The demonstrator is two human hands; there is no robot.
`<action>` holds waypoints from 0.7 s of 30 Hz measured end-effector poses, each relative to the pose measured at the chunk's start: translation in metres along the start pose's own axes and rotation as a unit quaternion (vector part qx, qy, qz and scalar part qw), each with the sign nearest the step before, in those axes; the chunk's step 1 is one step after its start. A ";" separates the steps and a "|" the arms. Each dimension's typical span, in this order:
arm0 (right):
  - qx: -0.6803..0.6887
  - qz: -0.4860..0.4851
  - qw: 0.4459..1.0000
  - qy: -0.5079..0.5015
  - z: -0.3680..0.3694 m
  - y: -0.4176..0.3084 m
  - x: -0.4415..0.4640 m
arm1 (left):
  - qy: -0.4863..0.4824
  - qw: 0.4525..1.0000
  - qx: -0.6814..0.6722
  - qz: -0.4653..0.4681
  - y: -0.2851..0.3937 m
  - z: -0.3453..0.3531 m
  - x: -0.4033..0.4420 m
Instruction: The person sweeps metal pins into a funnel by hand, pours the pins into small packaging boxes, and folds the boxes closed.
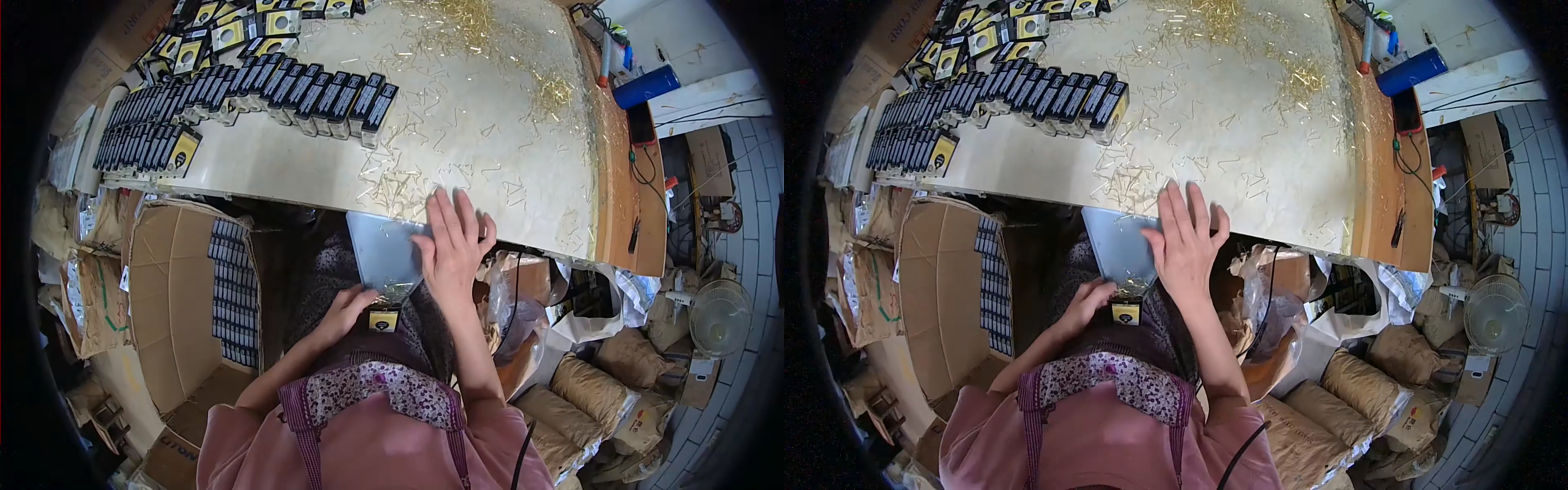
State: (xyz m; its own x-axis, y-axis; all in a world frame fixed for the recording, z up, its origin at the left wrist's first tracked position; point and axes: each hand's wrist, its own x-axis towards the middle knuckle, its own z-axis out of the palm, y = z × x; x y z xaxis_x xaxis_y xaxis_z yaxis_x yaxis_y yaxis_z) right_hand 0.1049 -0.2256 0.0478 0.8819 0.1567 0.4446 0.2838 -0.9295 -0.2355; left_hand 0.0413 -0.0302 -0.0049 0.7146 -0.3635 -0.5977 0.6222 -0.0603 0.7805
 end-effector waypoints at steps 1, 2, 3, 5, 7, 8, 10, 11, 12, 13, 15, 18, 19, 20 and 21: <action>0.004 0.002 1.000 -0.003 -0.001 0.000 -0.002 | -0.004 1.000 0.006 -0.020 -0.007 -0.002 0.003; 0.020 -0.006 1.000 0.015 -0.003 -0.001 -0.004 | 0.003 0.998 -0.049 -0.047 -0.016 -0.003 0.008; 0.035 -0.006 0.999 0.031 -0.002 0.000 -0.009 | 0.003 0.998 -0.049 -0.049 -0.015 -0.001 0.009; 0.074 -0.001 0.995 0.062 -0.006 0.000 -0.020 | 0.039 0.998 0.039 0.024 -0.012 0.005 0.009; 0.088 0.008 0.992 0.093 -0.006 0.001 -0.035 | 0.017 0.997 0.026 0.067 -0.023 0.003 0.011; 0.114 0.010 0.985 0.127 -0.004 0.002 -0.041 | -0.006 0.994 0.015 0.110 -0.027 0.002 0.012; 0.162 0.056 0.978 0.122 0.002 -0.002 -0.060 | 0.002 0.998 -0.012 0.061 -0.020 0.002 0.009; 0.190 0.062 0.974 0.103 0.006 -0.004 -0.071 | 0.009 0.999 -0.039 0.014 -0.016 0.001 0.008; 0.200 0.082 0.975 0.054 0.006 -0.011 -0.078 | 0.010 0.999 -0.039 0.013 -0.015 0.000 0.010; 0.210 0.101 0.973 0.006 0.006 -0.016 -0.086 | 0.008 0.999 -0.044 -0.015 -0.013 -0.002 0.011; 0.241 0.095 0.961 -0.096 0.009 -0.019 -0.104 | 0.007 0.998 -0.050 -0.044 -0.020 -0.005 0.014; 0.262 0.108 0.957 -0.061 0.009 -0.021 -0.111 | 0.000 0.995 -0.090 -0.035 -0.032 -0.002 0.021; 0.237 0.113 0.965 -0.009 0.008 -0.022 -0.105 | 0.007 0.993 -0.111 -0.025 -0.019 0.003 0.016; 0.179 0.098 0.979 0.027 0.005 -0.021 -0.096 | 0.016 0.991 -0.132 -0.014 -0.012 0.005 0.014; 0.152 0.075 0.984 0.049 0.003 -0.021 -0.084 | 0.016 0.991 -0.132 -0.013 -0.014 0.005 0.014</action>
State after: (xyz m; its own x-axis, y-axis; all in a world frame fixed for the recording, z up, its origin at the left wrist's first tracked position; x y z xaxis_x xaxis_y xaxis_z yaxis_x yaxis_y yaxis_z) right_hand 0.0261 -0.2180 0.0125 0.8862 -0.0220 0.4628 0.2658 -0.7941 -0.5466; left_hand 0.0413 -0.0393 -0.0230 0.7046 -0.3356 -0.6253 0.6993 0.1782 0.6923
